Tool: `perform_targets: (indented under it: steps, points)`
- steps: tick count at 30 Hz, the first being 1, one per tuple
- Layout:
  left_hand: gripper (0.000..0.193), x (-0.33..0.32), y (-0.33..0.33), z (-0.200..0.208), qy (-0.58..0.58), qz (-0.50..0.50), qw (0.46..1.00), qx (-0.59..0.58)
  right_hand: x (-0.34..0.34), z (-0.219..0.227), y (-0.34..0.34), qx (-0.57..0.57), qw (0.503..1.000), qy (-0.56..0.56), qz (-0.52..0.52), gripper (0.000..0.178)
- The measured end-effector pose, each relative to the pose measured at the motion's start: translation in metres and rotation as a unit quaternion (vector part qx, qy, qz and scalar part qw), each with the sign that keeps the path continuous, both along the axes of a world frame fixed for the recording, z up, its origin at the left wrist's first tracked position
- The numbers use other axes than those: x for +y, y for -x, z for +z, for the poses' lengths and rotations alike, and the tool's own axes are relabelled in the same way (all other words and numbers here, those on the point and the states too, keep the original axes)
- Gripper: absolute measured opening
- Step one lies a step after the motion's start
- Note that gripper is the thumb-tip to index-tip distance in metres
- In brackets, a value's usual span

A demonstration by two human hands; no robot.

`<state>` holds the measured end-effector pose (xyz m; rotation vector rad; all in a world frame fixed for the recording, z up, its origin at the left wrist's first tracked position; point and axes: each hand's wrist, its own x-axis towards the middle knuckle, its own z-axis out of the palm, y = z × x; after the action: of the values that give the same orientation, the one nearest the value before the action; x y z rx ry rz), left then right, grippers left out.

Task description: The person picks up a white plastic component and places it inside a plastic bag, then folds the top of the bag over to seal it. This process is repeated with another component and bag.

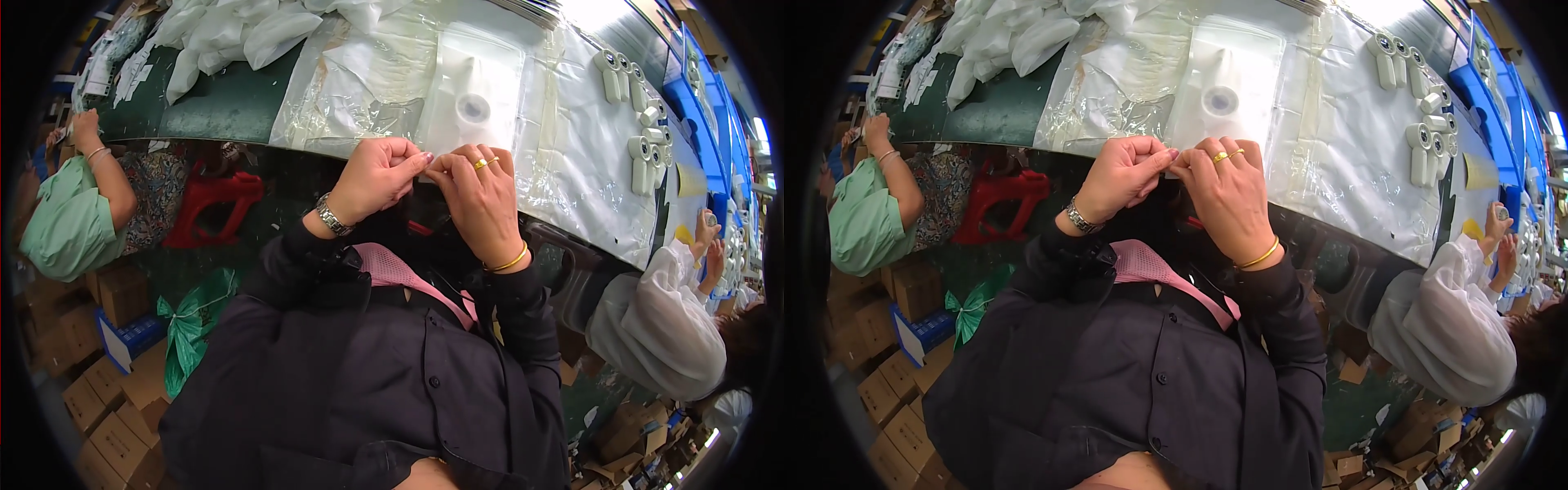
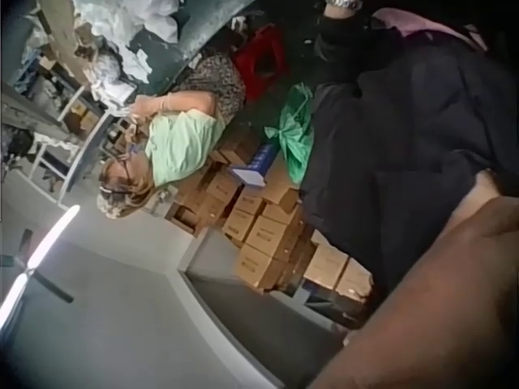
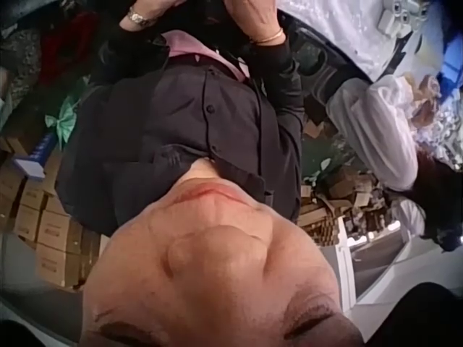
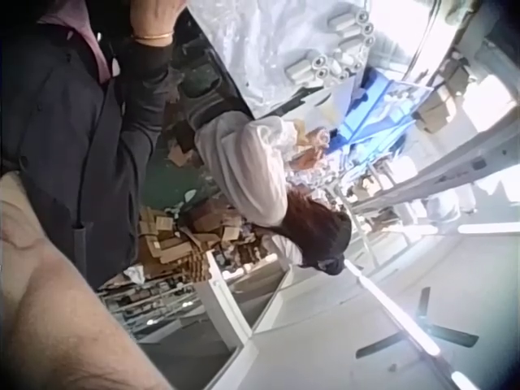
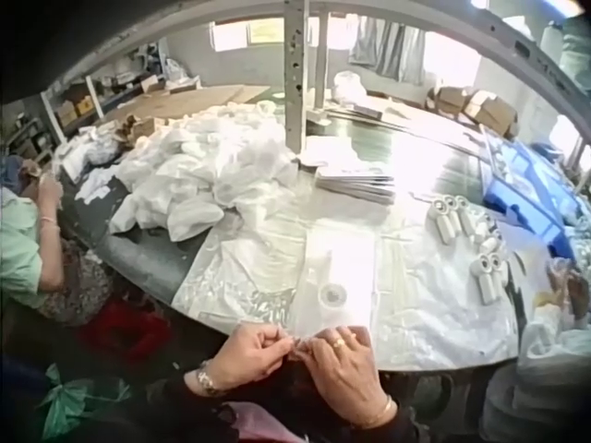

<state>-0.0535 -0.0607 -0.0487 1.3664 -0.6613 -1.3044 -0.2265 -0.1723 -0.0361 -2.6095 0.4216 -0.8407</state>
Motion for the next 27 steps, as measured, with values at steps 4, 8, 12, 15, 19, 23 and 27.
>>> perform_targets:
  steps: [4, 8, 12, 15, 19, 23, 27]
  points:
    - [0.025, 0.0007, 0.0001, -0.0014, 0.002, -0.001, 1.0, -0.009, 0.0007, -0.0015, 0.001, -0.003, 1.0, 0.011, 0.014, 0.019]
    - [0.026, 0.0008, 0.0005, -0.0006, 0.0, 0.002, 1.0, -0.007, 0.0005, -0.0015, 0.0043, -0.01, 1.0, -0.016, 0.016, 0.02]
    - [0.026, 0.0011, 0.0011, 0.0016, -0.004, 0.002, 1.0, -0.012, 0.0017, 0.003, 0.0017, -0.015, 0.999, -0.031, 0.003, 0.02]
    - [0.026, 0.0006, 0.0016, 0.0023, -0.003, 0.002, 1.0, -0.014, 0.0022, 0.0009, 0.0001, -0.015, 0.999, -0.033, -0.002, 0.02]
    - [0.026, 0.0009, 0.0015, -0.0018, 0.002, 0.0, 1.0, -0.002, 0.0019, -0.002, -0.0001, -0.011, 1.0, -0.026, 0.005, 0.02]
    - [0.025, 0.0015, 0.0004, -0.0031, 0.005, 0.001, 1.0, -0.005, 0.0016, -0.0011, 0.0, -0.011, 1.0, -0.013, 0.016, 0.019]
    - [0.025, 0.0011, -0.0008, -0.0023, 0.004, -0.002, 1.0, -0.007, 0.0018, -0.0001, -0.0001, -0.015, 0.999, -0.022, 0.018, 0.018]
